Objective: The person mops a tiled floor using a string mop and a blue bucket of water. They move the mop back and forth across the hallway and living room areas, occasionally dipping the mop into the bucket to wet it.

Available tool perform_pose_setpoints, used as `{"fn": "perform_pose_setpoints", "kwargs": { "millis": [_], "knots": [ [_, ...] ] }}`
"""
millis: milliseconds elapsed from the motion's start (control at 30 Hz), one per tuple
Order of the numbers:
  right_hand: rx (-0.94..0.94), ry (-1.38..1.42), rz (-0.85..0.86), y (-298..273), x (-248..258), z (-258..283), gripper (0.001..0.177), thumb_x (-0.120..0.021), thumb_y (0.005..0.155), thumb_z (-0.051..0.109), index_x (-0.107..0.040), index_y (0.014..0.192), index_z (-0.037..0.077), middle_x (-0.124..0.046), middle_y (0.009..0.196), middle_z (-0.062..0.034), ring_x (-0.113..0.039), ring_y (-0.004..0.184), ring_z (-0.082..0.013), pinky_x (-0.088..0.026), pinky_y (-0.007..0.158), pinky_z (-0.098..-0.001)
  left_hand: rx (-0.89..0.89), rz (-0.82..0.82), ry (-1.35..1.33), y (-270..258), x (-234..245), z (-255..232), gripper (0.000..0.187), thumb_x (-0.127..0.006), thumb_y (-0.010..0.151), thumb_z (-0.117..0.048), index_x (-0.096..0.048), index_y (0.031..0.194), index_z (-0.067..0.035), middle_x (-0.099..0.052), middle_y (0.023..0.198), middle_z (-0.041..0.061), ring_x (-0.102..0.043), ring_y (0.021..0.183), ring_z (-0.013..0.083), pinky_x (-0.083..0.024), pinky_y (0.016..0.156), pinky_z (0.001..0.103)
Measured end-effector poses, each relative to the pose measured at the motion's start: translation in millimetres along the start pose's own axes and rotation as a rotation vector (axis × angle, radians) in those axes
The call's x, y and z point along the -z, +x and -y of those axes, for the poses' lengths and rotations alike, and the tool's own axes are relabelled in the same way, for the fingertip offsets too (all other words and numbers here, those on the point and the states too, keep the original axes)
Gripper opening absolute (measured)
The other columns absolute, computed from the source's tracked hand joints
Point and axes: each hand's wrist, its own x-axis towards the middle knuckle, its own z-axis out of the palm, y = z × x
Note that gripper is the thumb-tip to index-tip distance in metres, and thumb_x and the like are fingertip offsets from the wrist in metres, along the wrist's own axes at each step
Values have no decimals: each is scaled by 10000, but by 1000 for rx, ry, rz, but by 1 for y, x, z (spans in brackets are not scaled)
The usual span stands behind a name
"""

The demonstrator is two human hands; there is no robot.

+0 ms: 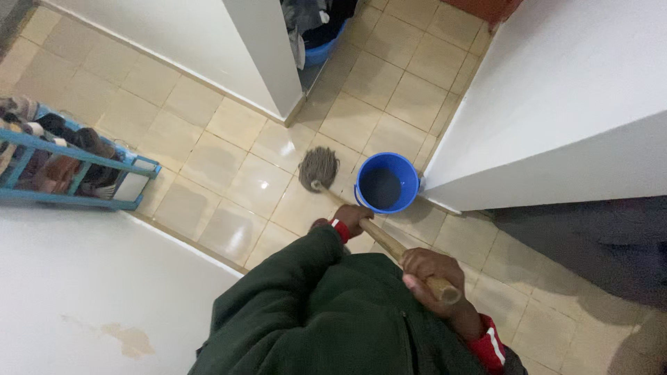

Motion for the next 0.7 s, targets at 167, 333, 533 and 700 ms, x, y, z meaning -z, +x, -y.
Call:
{"fn": "perform_pose_setpoints", "kwargs": {
  "millis": [167, 333, 533, 700],
  "knots": [
    [-9, -174, 51, 33, -31, -63, 183, -730, 965, 79, -575, 868, 87, -655, 833, -42, -676, 804, -186, -573, 808, -374, 272, -108, 189, 36, 26, 61, 222, -764, 741, -117, -740, 939, -215, -742, 973, 35, -677, 1030, 271, -461, 878, 592],
    [-64, -193, -159, 100, -63, -143, 89, -515, 877, 32, -590, 904, 72, -692, 979, -108, -687, 1060, -268, -536, 1006, -447, 103, -307, -19, 74, 88, 127, 280, -767, 690, -62, -699, 951, -137, -715, 1027, 59, -647, 1064, 321, -538, 838, 444],
    [-51, -250, -367, 186, -86, -161, 182, -673, 1016, 69, -573, 864, 74, -708, 866, -118, -739, 953, -252, -575, 1058, -506, -36, -244, -189, 103, 156, 164, 252, -819, 710, -158, -699, 910, -63, -689, 912, 145, -659, 897, 365, -536, 795, 455],
    [-4, -274, -306, 234, -99, -120, 182, -646, 993, 55, -586, 821, 60, -694, 782, -106, -722, 796, -204, -614, 866, -449, -123, -262, -285, 104, 198, 143, 262, -761, 909, -292, -694, 788, -69, -693, 804, 136, -662, 796, 364, -538, 747, 460]
  ]
}}
